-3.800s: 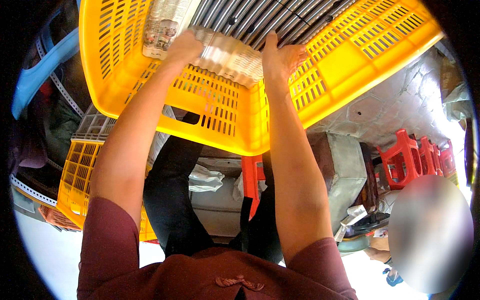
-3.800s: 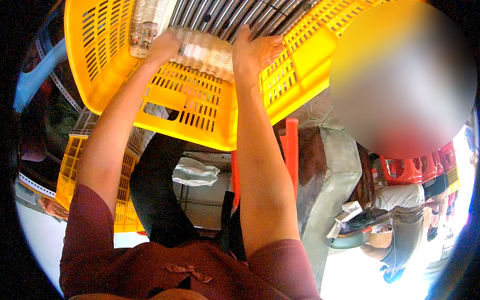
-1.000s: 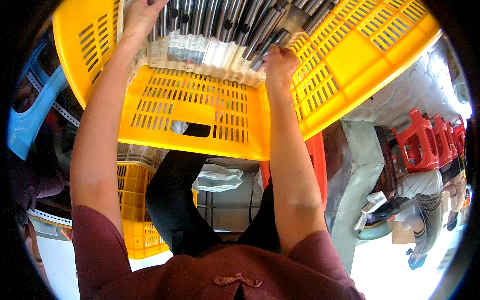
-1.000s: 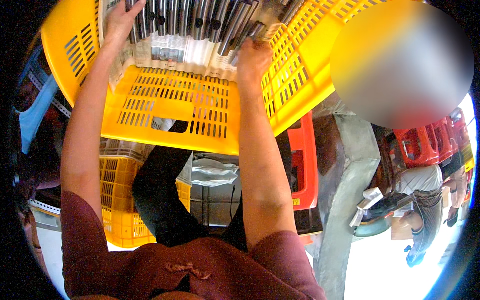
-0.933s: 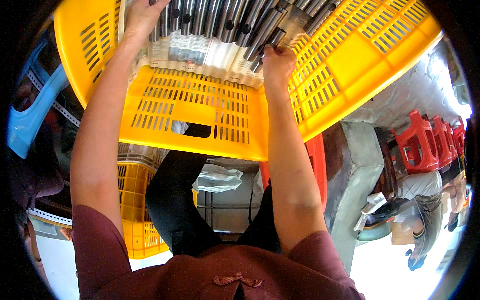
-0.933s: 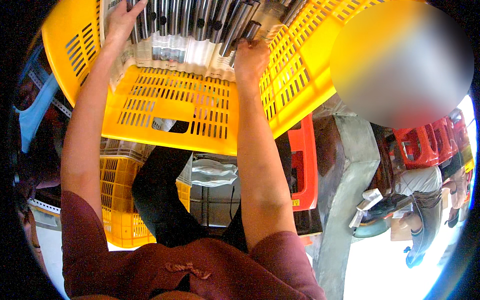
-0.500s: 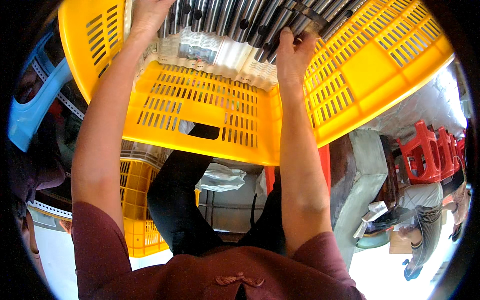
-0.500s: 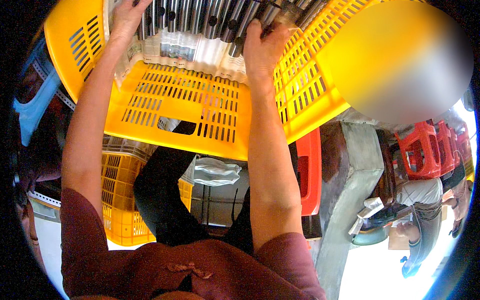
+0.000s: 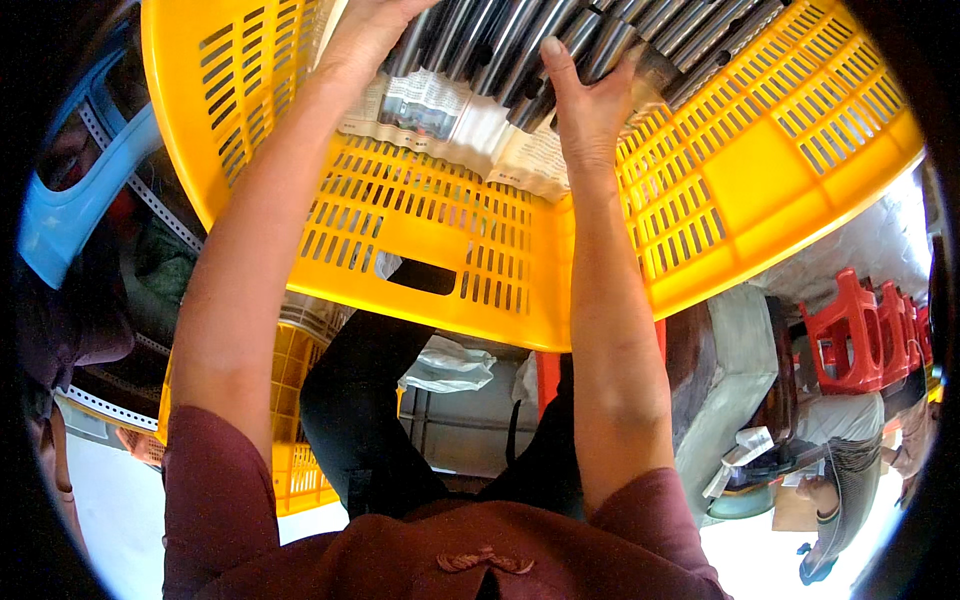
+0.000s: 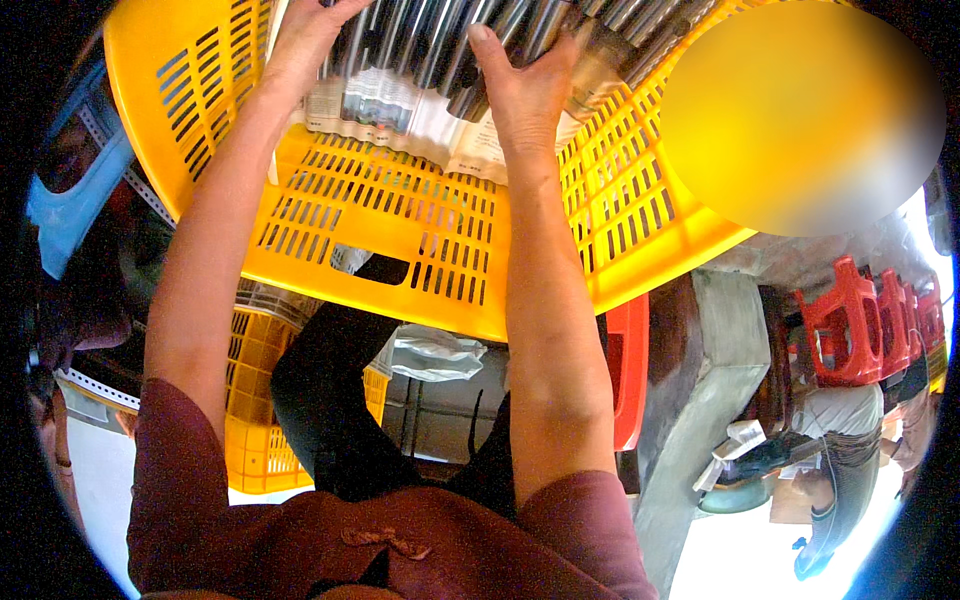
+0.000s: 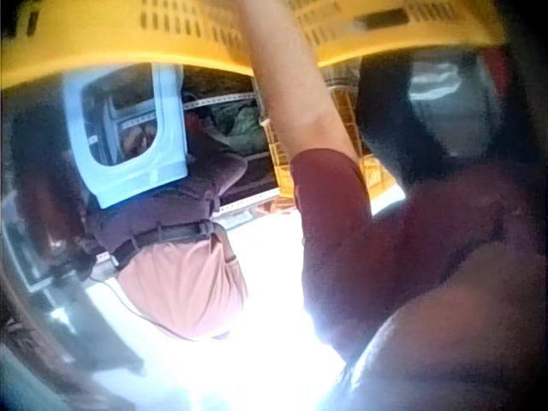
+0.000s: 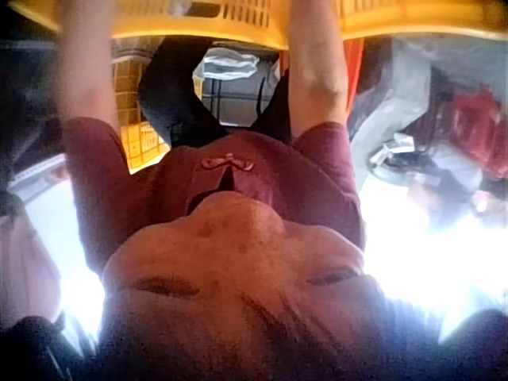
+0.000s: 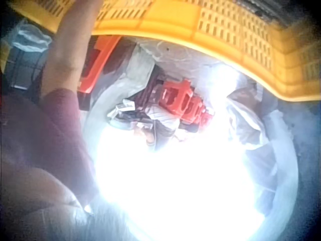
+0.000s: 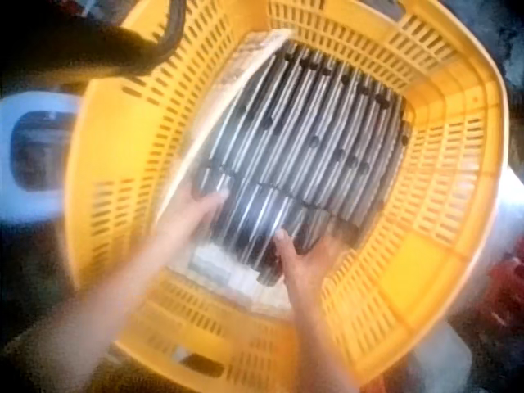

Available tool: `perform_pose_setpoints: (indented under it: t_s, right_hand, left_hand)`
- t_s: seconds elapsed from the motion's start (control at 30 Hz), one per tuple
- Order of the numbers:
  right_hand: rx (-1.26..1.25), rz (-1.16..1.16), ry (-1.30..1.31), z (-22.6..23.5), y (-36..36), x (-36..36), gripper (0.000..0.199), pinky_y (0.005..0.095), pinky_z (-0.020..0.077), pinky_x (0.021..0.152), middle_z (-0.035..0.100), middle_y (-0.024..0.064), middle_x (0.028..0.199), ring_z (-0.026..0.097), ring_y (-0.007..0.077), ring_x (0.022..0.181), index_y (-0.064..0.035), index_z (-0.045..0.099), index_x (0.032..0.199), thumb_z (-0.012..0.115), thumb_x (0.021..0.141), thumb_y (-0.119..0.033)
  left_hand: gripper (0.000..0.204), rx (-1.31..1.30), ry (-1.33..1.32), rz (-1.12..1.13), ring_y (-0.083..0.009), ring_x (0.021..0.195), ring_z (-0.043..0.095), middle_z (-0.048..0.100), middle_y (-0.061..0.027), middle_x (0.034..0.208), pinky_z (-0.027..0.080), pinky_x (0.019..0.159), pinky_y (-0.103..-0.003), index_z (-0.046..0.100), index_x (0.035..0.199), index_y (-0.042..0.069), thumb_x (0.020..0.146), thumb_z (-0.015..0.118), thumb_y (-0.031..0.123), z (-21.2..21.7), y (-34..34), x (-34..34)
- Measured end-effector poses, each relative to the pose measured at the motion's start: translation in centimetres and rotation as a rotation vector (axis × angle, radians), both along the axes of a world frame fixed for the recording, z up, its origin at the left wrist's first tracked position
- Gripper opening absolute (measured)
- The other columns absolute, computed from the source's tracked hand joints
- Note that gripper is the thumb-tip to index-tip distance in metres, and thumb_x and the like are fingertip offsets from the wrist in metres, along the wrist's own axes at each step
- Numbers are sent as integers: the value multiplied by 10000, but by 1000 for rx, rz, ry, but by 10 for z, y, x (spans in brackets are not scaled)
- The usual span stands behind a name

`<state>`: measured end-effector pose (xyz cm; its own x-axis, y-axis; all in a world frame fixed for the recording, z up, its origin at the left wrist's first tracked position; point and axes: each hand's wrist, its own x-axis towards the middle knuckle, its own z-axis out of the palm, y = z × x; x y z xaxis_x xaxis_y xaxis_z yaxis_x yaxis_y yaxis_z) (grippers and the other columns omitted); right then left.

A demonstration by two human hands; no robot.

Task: The person repeatedly picks up bundles of metal rods from a yellow basket and places them into a red basket on the table. The person also handles newspapers and other small parts during the process.

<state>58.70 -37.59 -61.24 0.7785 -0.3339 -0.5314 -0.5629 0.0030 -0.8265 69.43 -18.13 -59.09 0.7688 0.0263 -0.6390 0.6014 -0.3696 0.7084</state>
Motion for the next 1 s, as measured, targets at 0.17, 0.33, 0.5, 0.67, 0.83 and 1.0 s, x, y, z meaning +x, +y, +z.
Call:
perform_pose_setpoints:
  t_s: [0.17, 0.33, 0.5, 0.67, 0.83, 1.0]
  right_hand:
    - [46, -30, 81, -1, 9, 0, 587, 314, 515, 832, 676, 108, 990, 634, 179, 900, 20, 582, 1118, 822, 778, -394]
    - [143, -22, 83, 9, 29, 10, 668, 322, 519, 822, 649, 129, 1010, 619, 184, 931, 34, 553, 1154, 845, 741, -401]
    - [-170, 20, -30, -3, 34, 16, 608, 343, 521, 712, 636, 94, 880, 613, 196, 774, 38, 596, 1025, 827, 742, -449]
    - [-138, 12, 73, 1, 27, 24, 618, 336, 515, 705, 649, 111, 879, 618, 189, 777, 52, 599, 1014, 794, 759, -476]
    - [58, -91, -10, 6, 30, 38, 626, 308, 526, 734, 671, 132, 934, 638, 178, 822, 61, 574, 1054, 830, 745, -419]
    - [130, -22, -66, 8, 35, 40, 603, 290, 541, 745, 681, 121, 947, 651, 169, 818, 40, 561, 1110, 858, 731, -322]
  left_hand:
    - [473, -151, 291, -101, -208, 940, 666, 686, -149, 1063, 525, 831, -326, 599, 1211, -39, 842, 731, 226, 22, -1, 10]
    - [439, -214, 346, -101, -203, 923, 672, 701, -126, 1026, 532, 829, -319, 617, 1198, -29, 841, 740, 196, 37, -13, 14]
    - [506, -396, 303, -64, -209, 1007, 652, 660, -129, 1141, 528, 871, -334, 530, 1300, -14, 857, 712, 150, 21, -7, 9]
    - [464, -323, 310, -45, -197, 980, 656, 677, -113, 1089, 522, 864, -324, 567, 1261, -13, 857, 713, 161, 22, -12, 10]
    - [409, -278, 377, -51, -176, 936, 656, 692, -99, 1038, 517, 835, -308, 614, 1201, -2, 862, 715, 202, 18, -8, 10]
    - [450, -377, 420, 16, -203, 927, 678, 692, -135, 1040, 555, 817, -331, 585, 1227, -22, 849, 723, 177, 14, -3, 9]
